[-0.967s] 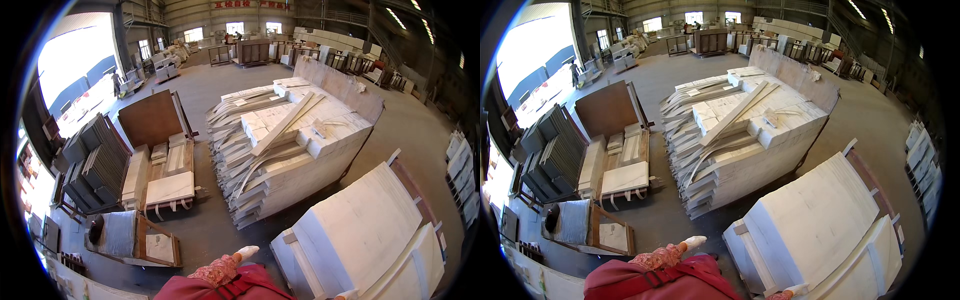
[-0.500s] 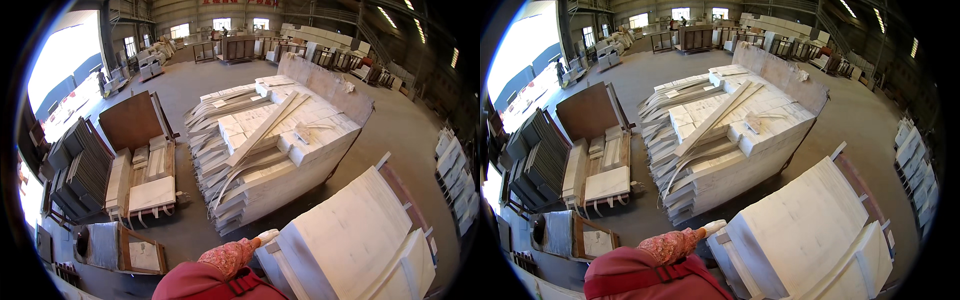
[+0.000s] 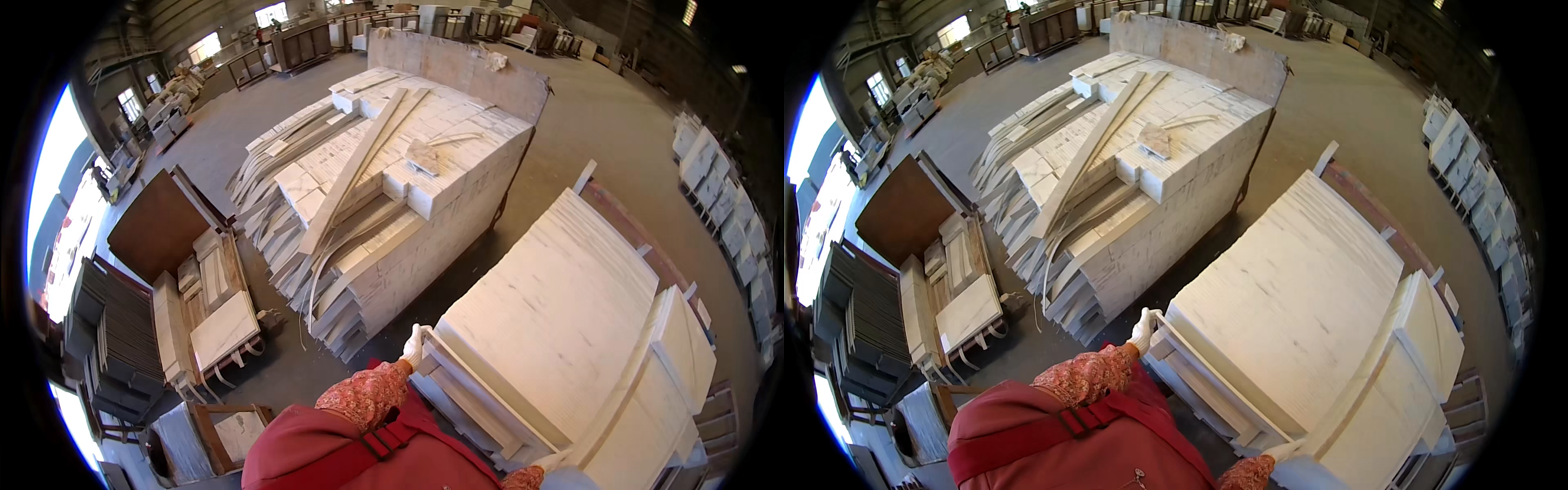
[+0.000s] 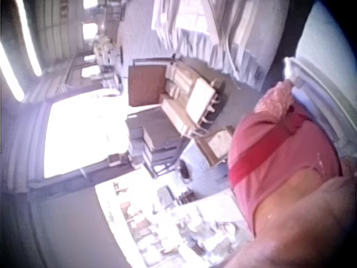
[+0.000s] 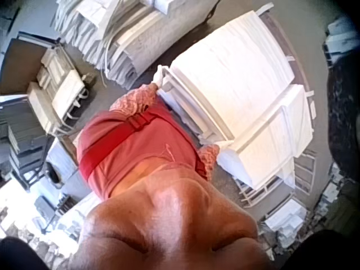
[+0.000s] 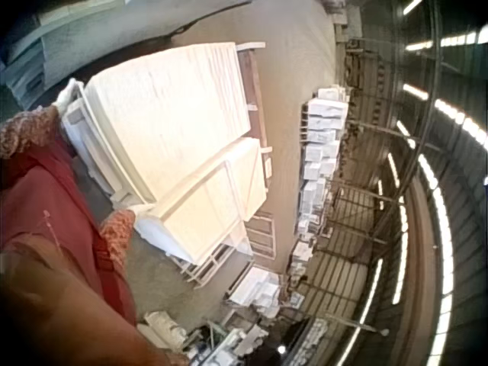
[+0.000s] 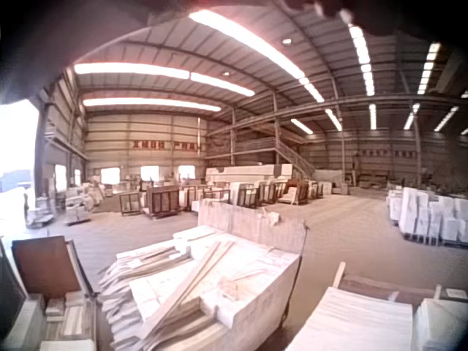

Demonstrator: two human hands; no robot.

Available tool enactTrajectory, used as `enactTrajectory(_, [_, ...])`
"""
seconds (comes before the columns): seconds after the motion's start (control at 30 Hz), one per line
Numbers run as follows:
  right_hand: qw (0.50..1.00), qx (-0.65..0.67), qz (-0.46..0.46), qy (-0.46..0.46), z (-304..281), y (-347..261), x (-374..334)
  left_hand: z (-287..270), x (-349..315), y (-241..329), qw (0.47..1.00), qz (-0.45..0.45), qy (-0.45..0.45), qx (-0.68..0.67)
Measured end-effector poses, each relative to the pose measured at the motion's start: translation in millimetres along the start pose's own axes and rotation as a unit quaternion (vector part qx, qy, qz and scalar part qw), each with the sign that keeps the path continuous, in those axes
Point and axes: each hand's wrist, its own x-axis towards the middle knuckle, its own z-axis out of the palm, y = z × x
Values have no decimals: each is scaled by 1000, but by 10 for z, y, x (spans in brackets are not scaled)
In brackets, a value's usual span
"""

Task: The person scoops a white paste from a bowl with a putty knife and applies it to surface imperfections on large white rectangular panels. They smooth the paste over the defects, then place the treated panels onto a nearby stack. The process is repeated for multiple panels.

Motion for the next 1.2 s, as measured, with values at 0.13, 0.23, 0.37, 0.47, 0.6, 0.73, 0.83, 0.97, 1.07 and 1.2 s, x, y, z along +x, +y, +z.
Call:
enactTrajectory(0.13, [986,86,133,-49,-135,567,190,-389,194,-161,998,-20,26,-51])
enactTrajectory(0.23, [953,236,189,-10,-294,902,238,-516,143,-377,978,-117,10,-171])
enactTrajectory(0.37, [957,237,166,-38,-359,1141,157,-920,295,-574,966,-135,-63,-212])
enactTrajectory(0.47, [957,234,169,-10,-492,1155,174,-543,172,-510,959,-197,16,-205])
enactTrajectory(0.6, [943,306,130,11,-469,992,103,-806,535,-753,963,-128,-64,-228])
enactTrajectory(0.73, [923,353,137,74,-492,578,-408,-874,883,-630,995,-89,18,-29])
enactTrajectory(0.83, [912,359,137,144,-701,332,-1005,-1204,1194,-363,995,-84,-49,-33])
enactTrajectory(0.97, [895,368,118,223,-1471,440,-2126,-1283,1215,-77,985,-144,-98,-20])
enactTrajectory(1.07, [915,291,116,254,-1998,528,-3139,-1197,974,135,978,-148,-143,-37])
enactTrajectory(1.2, [870,309,135,360,-2482,582,-4485,-645,689,174,983,-110,-115,86])
